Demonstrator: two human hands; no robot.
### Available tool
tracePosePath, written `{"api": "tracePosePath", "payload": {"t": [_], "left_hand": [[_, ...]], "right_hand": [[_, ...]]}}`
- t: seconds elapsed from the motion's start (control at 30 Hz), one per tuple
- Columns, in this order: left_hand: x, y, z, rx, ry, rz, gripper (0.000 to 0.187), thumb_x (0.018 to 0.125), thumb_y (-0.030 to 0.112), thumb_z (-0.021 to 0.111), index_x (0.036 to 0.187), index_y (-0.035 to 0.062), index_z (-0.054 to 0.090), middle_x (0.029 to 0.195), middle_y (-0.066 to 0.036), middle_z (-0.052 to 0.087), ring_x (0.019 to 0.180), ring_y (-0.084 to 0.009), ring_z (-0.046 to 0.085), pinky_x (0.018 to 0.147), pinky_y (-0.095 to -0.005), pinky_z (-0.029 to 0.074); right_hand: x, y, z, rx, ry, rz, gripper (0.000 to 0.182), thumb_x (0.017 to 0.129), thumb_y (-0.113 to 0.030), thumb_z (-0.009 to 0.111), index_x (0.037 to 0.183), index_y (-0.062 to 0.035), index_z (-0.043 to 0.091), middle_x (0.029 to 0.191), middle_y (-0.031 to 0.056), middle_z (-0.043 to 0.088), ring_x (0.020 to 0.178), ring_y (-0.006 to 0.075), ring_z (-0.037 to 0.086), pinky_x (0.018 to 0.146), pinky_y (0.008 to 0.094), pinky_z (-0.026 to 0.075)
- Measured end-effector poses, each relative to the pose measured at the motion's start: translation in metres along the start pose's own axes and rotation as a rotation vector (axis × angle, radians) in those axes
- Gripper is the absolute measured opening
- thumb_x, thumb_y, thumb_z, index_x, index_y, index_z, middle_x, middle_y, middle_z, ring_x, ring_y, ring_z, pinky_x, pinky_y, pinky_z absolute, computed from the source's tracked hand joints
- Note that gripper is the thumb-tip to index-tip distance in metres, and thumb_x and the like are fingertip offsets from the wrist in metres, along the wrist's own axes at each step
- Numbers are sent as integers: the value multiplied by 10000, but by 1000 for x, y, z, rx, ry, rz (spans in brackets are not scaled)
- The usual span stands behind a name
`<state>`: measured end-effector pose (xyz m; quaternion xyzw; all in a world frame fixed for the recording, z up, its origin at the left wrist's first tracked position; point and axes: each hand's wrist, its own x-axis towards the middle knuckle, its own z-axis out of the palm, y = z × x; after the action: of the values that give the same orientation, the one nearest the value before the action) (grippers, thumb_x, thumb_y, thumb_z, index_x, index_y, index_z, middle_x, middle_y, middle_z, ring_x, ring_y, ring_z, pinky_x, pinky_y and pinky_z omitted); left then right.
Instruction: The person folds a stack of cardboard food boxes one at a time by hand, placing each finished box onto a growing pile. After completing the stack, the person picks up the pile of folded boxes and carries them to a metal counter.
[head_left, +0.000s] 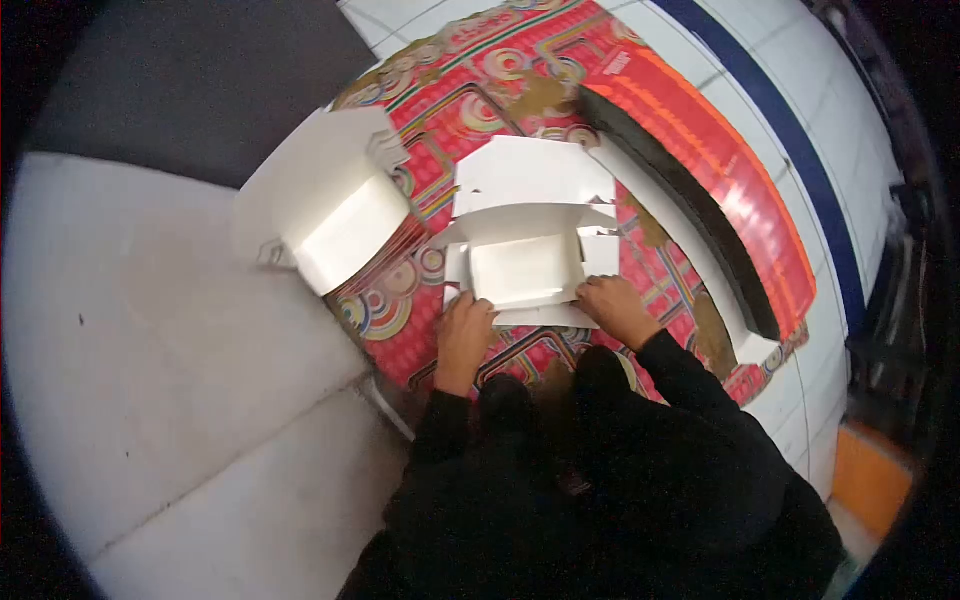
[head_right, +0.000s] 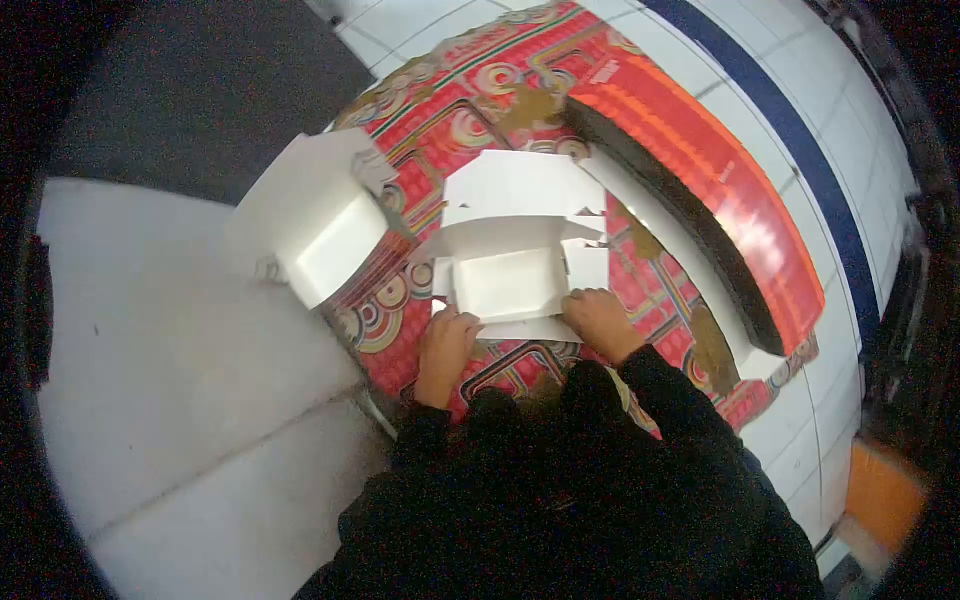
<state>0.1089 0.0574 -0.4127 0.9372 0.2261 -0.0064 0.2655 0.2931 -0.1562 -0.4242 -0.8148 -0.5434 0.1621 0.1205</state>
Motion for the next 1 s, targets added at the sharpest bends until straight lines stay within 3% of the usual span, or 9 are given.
{"api": "tracePosePath", "payload": {"t": [0.3,0.4,0.47,0.5,0.6,0.7,0.77,0.93,1.0], "left_hand": [[-1,-4,16,-12,-41,21,125,832,51,611,941,40,671,923,-171,644,871,-371,658,760,-466,540],[-2,1,4,-48,36,2,153,871,64,576,995,48,664,935,-183,646,871,-370,658,754,-452,544],[-6,8,-10,-80,115,-8,160,894,73,574,1025,51,664,957,-184,651,869,-370,663,746,-449,547],[-6,11,-18,-80,135,19,169,906,83,575,1047,49,662,967,-182,652,869,-372,661,746,-448,546],[-1,23,-45,-83,230,57,179,921,99,583,1072,49,663,984,-172,654,873,-372,660,749,-445,544],[-1,36,-74,-50,286,41,190,899,90,600,1080,49,640,1021,-154,648,898,-341,662,749,-428,550],[1,41,-92,52,388,54,282,894,107,618,1172,62,615,1053,-162,653,901,-338,661,765,-435,534],[5,21,-144,-159,642,35,408,892,114,612,1283,22,538,1113,-196,652,931,-355,645,837,-454,491],[4,2,-156,-289,695,32,434,897,115,605,1305,0,513,1130,-207,652,953,-349,640,860,-457,476]], "right_hand": [[-4,-7,9,-93,6,109,151,869,-197,624,882,-49,600,872,124,636,840,316,661,701,429,537],[-2,-17,-20,-2,-1,84,299,912,-268,634,1139,-74,649,959,162,626,897,335,642,731,436,538],[-1,-39,-65,129,156,153,506,947,-278,620,1417,-141,496,1155,193,578,1004,330,627,787,416,540],[1,-42,-66,132,151,138,506,947,-278,620,1417,-141,496,1155,193,578,1004,330,627,787,416,540],[22,-39,-63,914,442,457,595,1017,-326,513,1516,-65,321,1308,223,521,1114,333,597,948,384,482],[61,-18,-69,705,552,375,568,1049,-345,422,1518,-43,312,1443,180,441,1332,278,433,1118,375,325],[80,-38,-101,1024,421,245,573,1066,-407,355,1479,-10,342,1508,219,373,1406,298,352,1155,364,251],[151,-67,-122,1172,369,13,629,1060,-447,344,1504,-2,320,1524,138,369,1415,230,314,1165,333,218],[178,-96,-135,1173,388,-40,555,1062,-403,357,1441,0,390,1395,168,498,1311,289,456,1115,370,320]]}}
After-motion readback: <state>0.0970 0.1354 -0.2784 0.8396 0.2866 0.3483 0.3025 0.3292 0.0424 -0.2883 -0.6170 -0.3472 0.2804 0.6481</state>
